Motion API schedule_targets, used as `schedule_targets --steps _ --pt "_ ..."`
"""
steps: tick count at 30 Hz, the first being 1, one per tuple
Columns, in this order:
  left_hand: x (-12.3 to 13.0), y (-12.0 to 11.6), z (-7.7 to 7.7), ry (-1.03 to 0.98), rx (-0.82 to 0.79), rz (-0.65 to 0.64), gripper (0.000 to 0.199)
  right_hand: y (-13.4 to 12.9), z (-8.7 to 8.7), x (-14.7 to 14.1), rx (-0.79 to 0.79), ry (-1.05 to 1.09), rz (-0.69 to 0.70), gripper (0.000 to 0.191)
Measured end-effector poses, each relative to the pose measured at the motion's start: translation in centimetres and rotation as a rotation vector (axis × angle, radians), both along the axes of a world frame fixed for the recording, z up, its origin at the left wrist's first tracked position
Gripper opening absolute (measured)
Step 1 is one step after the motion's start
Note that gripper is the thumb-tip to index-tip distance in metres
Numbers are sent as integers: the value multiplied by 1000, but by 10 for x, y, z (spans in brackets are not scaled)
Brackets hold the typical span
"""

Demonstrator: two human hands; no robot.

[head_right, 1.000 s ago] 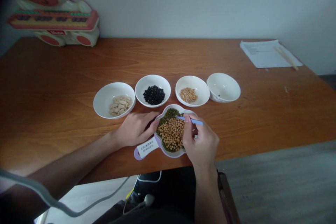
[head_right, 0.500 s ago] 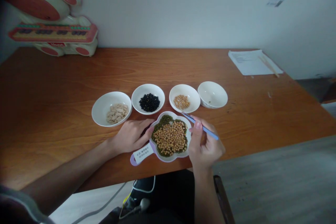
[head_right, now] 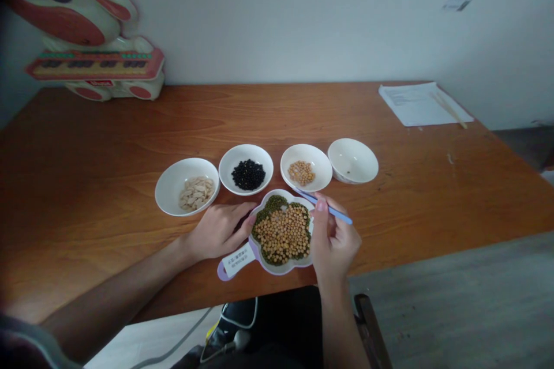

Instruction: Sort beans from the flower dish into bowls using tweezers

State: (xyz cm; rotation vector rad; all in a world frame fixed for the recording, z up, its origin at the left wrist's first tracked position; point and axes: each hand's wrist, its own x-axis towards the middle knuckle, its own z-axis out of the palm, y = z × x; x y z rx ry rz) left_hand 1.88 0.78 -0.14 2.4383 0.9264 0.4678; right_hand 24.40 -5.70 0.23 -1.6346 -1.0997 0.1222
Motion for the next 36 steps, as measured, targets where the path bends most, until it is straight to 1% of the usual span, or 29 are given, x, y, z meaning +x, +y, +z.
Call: schedule_targets --steps 2,6,8,11,17,21,25,30,36 --pt "0 0 0 3 -4 -6 31 -8 -1 -2 -31 -20 68 26" --pt "0 0 0 2 -15 -7 30 -18 -1 -2 -94 -181 230 19" --pt "0 0 0 3 -20 -9 30 -21 0 -1 -97 -261 283 18" --pt "0 0 1 4 -25 -8 31 -22 2 -1 -88 -326 332 18" --pt "0 -1 1 5 -25 1 31 -22 7 -9 -73 -363 337 18" --pt "-1 1 1 1 -40 -19 30 -22 9 -12 -86 -386 322 16" --pt "-2 3 2 -2 -43 -35 30 -25 11 -16 -122 -394 368 16" --pt "-2 2 3 -6 -41 -42 30 -32 13 -20 -150 -398 392 16" --pt "-2 2 1 -19 -22 -44 34 -35 20 -23 -178 -382 353 15"
